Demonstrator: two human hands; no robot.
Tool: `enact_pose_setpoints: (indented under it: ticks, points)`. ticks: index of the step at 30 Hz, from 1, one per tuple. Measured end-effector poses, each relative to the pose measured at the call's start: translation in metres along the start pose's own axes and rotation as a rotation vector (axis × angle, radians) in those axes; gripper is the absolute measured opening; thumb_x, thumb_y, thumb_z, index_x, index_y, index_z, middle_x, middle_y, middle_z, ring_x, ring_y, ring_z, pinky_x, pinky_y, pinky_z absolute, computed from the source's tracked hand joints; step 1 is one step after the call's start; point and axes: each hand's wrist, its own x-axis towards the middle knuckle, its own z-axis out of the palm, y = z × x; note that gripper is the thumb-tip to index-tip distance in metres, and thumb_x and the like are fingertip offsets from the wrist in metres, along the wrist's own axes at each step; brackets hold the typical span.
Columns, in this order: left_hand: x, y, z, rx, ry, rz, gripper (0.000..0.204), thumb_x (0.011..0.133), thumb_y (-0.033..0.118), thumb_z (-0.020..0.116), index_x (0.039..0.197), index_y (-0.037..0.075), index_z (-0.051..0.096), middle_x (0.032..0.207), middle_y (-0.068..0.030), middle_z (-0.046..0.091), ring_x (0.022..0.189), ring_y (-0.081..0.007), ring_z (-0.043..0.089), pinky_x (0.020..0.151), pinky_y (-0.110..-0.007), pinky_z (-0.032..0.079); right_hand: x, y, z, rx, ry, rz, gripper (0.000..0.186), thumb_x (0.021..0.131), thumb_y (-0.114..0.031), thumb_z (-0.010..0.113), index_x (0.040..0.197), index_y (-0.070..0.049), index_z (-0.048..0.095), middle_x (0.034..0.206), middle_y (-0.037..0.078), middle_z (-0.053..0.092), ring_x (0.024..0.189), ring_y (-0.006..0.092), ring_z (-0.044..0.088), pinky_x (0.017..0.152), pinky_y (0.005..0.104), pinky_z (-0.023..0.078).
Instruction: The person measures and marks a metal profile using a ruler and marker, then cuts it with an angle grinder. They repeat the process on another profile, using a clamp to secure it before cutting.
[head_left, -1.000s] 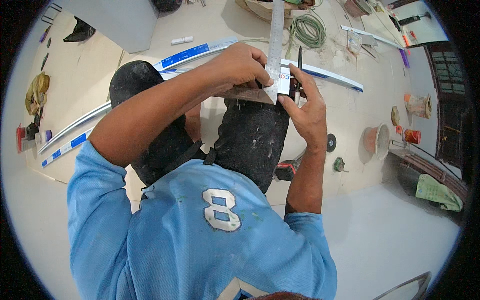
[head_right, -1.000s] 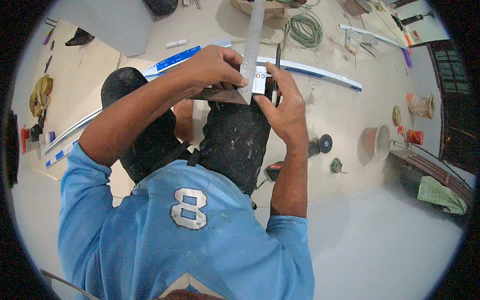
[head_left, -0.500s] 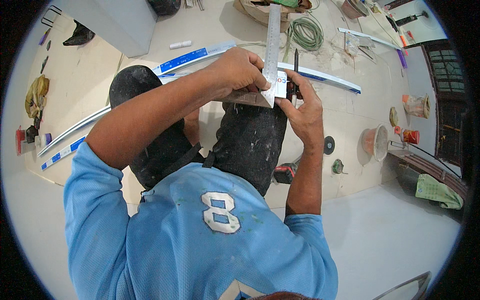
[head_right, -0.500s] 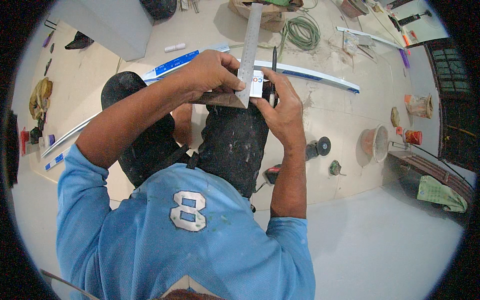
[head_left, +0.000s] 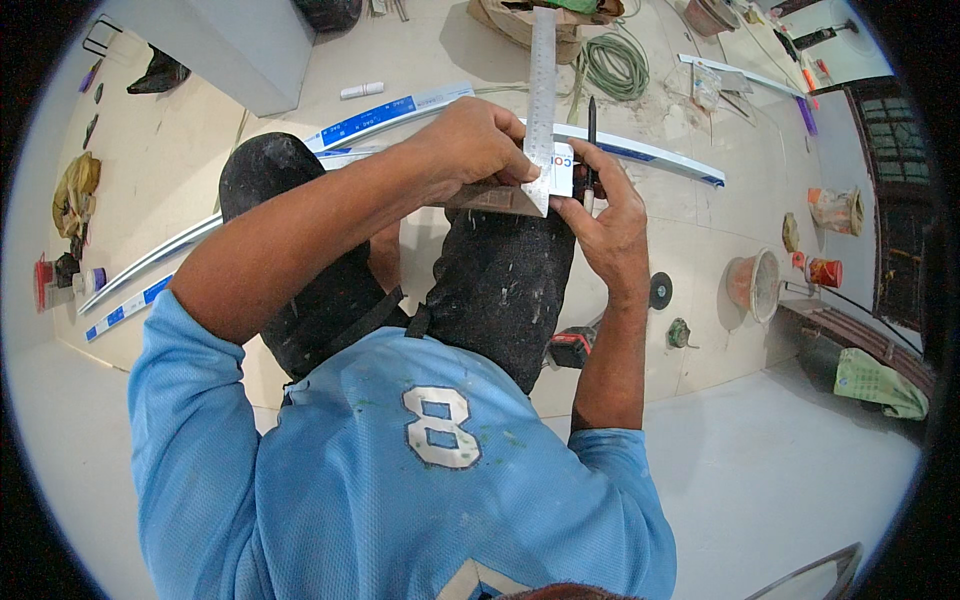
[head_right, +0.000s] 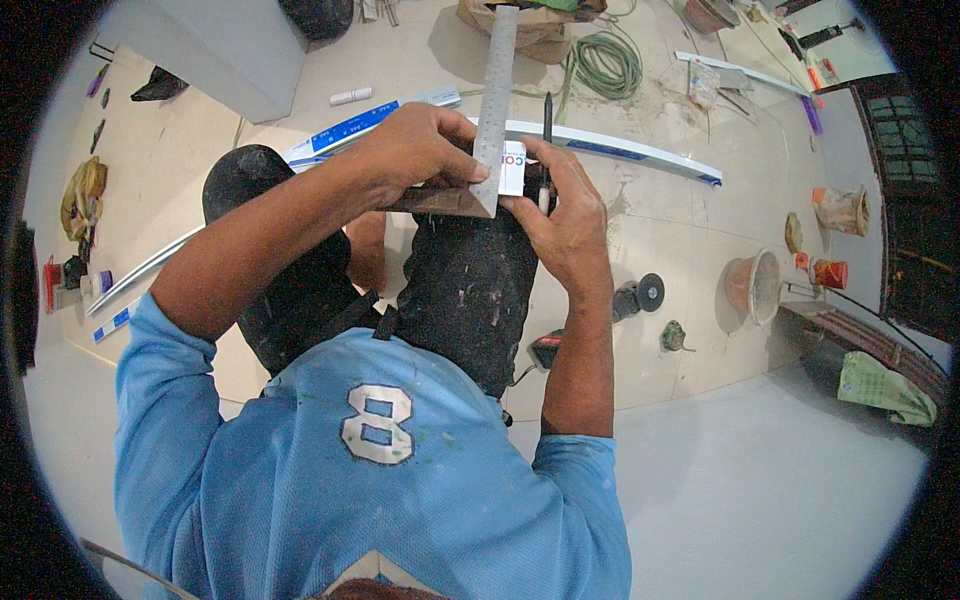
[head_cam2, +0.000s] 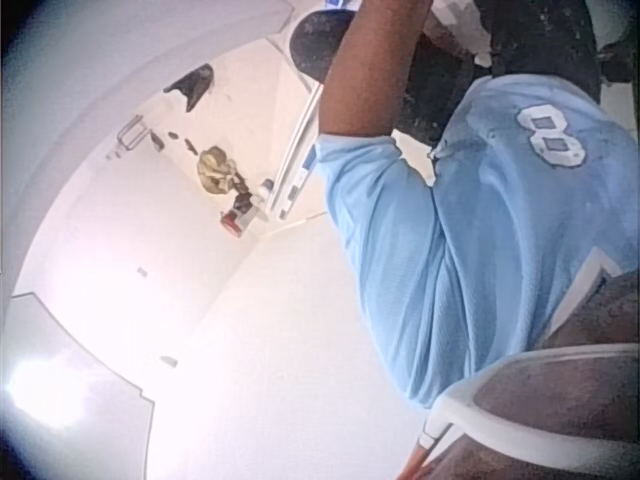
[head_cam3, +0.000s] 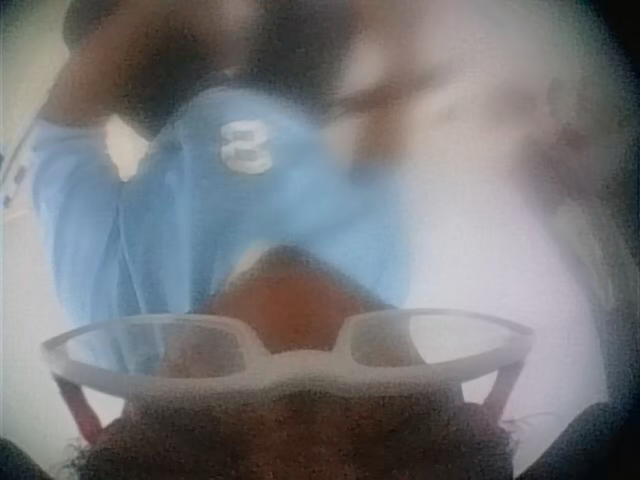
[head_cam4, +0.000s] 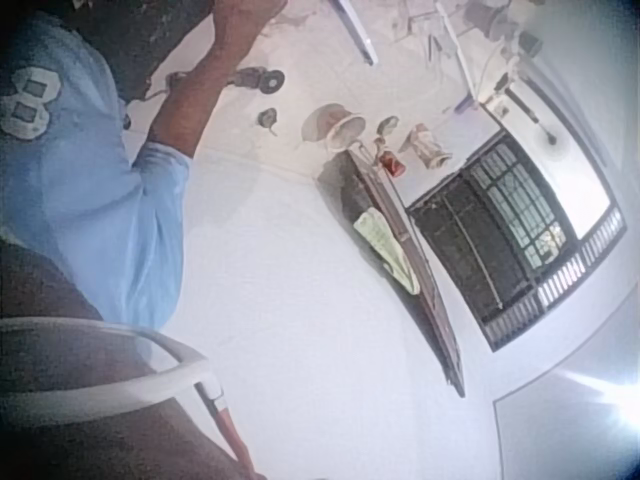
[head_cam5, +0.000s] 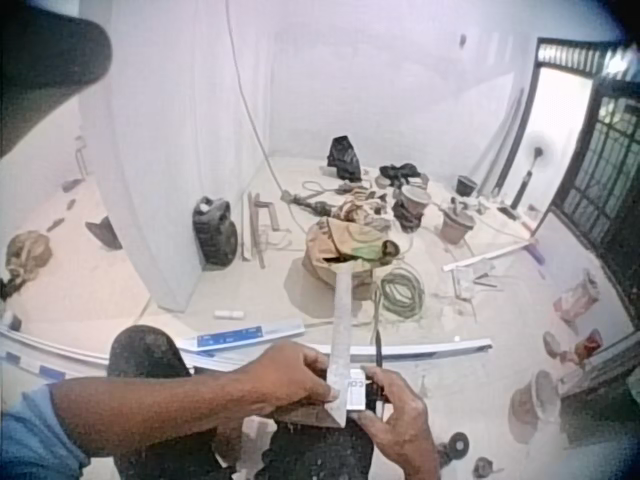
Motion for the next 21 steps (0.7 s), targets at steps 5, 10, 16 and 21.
enact_pose_setpoints:
  ticks: [5, 10, 16, 21]
  points:
    - [-0.008, 0.000, 0.000, -0.005, -0.016, 0.027, 0.046, 0.083, 0.002, 0.090, 0.125, -0.010, 0.076, 0.111, -0.0186, 0.079, 0.091, -0.0208, 0.077, 0.084, -0.034, 0.064, 0.003, -0.004, -0.002, 0.031, -0.023, 0.003, 0.066, 0.083, -0.007, 0.084, 0.146, -0.006, 0.067, 0.133, 0.014, 0.074, 0.120, 0.0281, 0.071, 0.103, 0.0416, 0.056]
    - [-0.015, 0.010, -0.001, 0.115, -0.014, 0.030, 0.043, 0.085, 0.003, 0.089, 0.124, -0.010, 0.076, 0.112, -0.0177, 0.080, 0.093, -0.0206, 0.077, 0.086, -0.033, 0.063, 0.004, -0.006, -0.004, 0.010, -0.031, -0.050, 0.060, 0.085, -0.008, 0.084, 0.143, -0.005, 0.066, 0.132, 0.017, 0.073, 0.120, 0.0335, 0.073, 0.100, 0.0438, 0.059]
    - [-0.014, 0.007, 0.000, 0.112, -0.014, 0.045, 0.038, 0.086, 0.003, 0.089, 0.120, -0.009, 0.078, 0.109, -0.0165, 0.080, 0.091, -0.0198, 0.077, 0.085, -0.032, 0.063, 0.002, 0.003, -0.002, -0.009, -0.003, -0.080, 0.060, 0.085, -0.009, 0.084, 0.142, -0.005, 0.066, 0.132, 0.019, 0.073, 0.121, 0.0353, 0.073, 0.102, 0.0449, 0.059]
    - [-0.009, 0.003, -0.004, 0.113, -0.057, 0.053, 0.044, 0.085, 0.010, 0.090, 0.124, -0.007, 0.079, 0.116, -0.0175, 0.080, 0.096, -0.0210, 0.077, 0.091, -0.034, 0.062, 0.003, 0.000, -0.003, 0.028, -0.014, -0.069, 0.059, 0.085, -0.009, 0.085, 0.141, -0.005, 0.066, 0.133, 0.019, 0.073, 0.122, 0.0365, 0.072, 0.101, 0.0457, 0.059]
